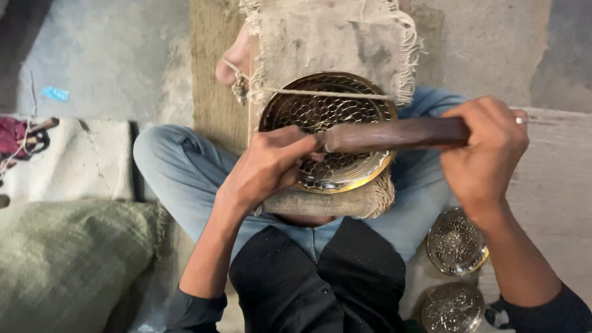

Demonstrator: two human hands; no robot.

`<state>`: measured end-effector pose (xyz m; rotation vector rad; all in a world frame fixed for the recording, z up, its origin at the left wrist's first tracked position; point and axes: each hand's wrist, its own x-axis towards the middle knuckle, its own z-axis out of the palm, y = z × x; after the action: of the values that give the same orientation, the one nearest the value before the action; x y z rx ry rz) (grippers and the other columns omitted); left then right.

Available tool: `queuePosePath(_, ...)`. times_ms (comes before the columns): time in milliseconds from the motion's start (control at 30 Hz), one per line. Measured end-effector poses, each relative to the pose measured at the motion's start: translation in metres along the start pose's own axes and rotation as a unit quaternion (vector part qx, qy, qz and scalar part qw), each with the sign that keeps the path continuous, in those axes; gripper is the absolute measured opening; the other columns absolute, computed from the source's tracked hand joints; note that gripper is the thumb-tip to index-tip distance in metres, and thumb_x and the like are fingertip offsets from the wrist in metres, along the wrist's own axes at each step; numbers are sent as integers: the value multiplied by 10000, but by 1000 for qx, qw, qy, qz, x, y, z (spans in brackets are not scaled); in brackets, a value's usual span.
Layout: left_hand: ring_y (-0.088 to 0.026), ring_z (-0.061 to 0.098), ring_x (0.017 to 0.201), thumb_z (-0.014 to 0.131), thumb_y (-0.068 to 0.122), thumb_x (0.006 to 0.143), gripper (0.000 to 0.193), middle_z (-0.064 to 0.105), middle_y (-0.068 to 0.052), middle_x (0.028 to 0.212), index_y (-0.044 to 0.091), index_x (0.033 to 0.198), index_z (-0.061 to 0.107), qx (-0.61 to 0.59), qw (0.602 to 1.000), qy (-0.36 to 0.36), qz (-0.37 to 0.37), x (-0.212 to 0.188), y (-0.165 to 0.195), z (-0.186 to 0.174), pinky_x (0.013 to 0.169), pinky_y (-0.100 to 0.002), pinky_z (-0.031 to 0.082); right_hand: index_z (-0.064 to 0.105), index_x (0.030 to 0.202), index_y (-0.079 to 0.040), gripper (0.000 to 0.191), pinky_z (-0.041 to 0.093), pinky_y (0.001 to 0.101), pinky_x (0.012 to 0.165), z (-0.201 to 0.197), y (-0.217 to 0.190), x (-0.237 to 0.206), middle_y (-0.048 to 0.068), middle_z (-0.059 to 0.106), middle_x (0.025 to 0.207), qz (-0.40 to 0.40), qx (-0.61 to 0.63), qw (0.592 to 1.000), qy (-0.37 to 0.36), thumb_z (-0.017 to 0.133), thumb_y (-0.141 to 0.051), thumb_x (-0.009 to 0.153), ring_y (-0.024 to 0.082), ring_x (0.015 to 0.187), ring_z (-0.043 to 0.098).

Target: The person sits cross-legged on the floor with a brass plate lashed to a cloth-covered pad on their lap. They hold a small punch against the plate's patterned surface and strike it with a wooden mallet, repositioning the punch repeatedly to work the decorative design, briefly switching to a different punch partway through.

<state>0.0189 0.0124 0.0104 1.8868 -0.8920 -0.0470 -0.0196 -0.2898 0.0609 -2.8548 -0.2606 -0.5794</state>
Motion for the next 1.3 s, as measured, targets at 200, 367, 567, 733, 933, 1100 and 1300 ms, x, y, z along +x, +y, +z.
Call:
queuePosePath(200, -314, 710, 832, 623, -126, 666, 516, 688, -119, 959, 51, 1150, 642, -7, 1000, -8, -12, 1, 1, -1, 719, -412, 559, 691, 813, 21, 269, 447, 418, 710, -4, -2, 4, 135, 628, 757, -31, -52, 998, -26, 823, 155, 621, 297, 762, 622)
queuePosePath(367, -320, 712, 854, 632, -121, 655, 535, 686, -123, 955, 60, 1159, 644, 2, 1000, -18, -26, -2, 1, -1, 740, -415, 562, 647, 929, 10, 251, 457, 329, 774, 0, 9, -5, 104, 620, 881, 87, 152, 983, -46, 785, 137, 762, 176, 816, 615)
queuePosePath(567, -316, 718, 896, 618, -129, 667, 597, 703, -104, 968, 64, 1232, 633, -8, 1000, -3, -4, 0, 0, -1, 764, -417, 567, 613, 924, -8, 183, 485, 280, 782, 10, 25, -14, 18, 645, 873, 152, 276, 948, -35, 766, 91, 906, 117, 819, 611)
queuePosePath(733, -337, 703, 888, 623, -125, 647, 602, 701, -114, 967, 59, 1220, 631, -6, 1000, -12, 2, 1, -2, -1, 761, -428, 556, 651, 935, -19, 237, 495, 319, 817, 6, 11, -9, 60, 635, 922, 100, 174, 979, 21, 741, 155, 801, 190, 868, 654)
queuePosePath(933, -345, 695, 897, 645, -110, 648, 557, 686, -116, 950, 72, 1174, 628, 6, 1000, -21, 9, 0, -2, -1, 780, -441, 545, 653, 906, -3, 260, 467, 396, 762, -5, -10, -4, 155, 623, 894, 73, 134, 988, 13, 752, 160, 730, 342, 843, 610)
queuePosePath(1100, -313, 719, 912, 624, -130, 636, 486, 716, -100, 960, 58, 1084, 624, 5, 1000, -17, 6, 0, -2, -3, 767, -409, 556, 687, 868, 44, 321, 455, 412, 673, -4, -3, -18, 179, 630, 819, 36, -23, 998, -54, 789, 167, 590, 353, 772, 622)
queuePosePath(1300, -287, 773, 934, 576, -137, 999, 173, 728, -136, 1004, 12, 1085, 571, -144, 927, 325, 118, -6, -8, -6, 812, -405, 653, 672, 1017, -14, 179, 513, 302, 848, 17, 25, -59, 2, 668, 934, 258, 328, 909, -15, 834, 48, 972, 122, 893, 623)
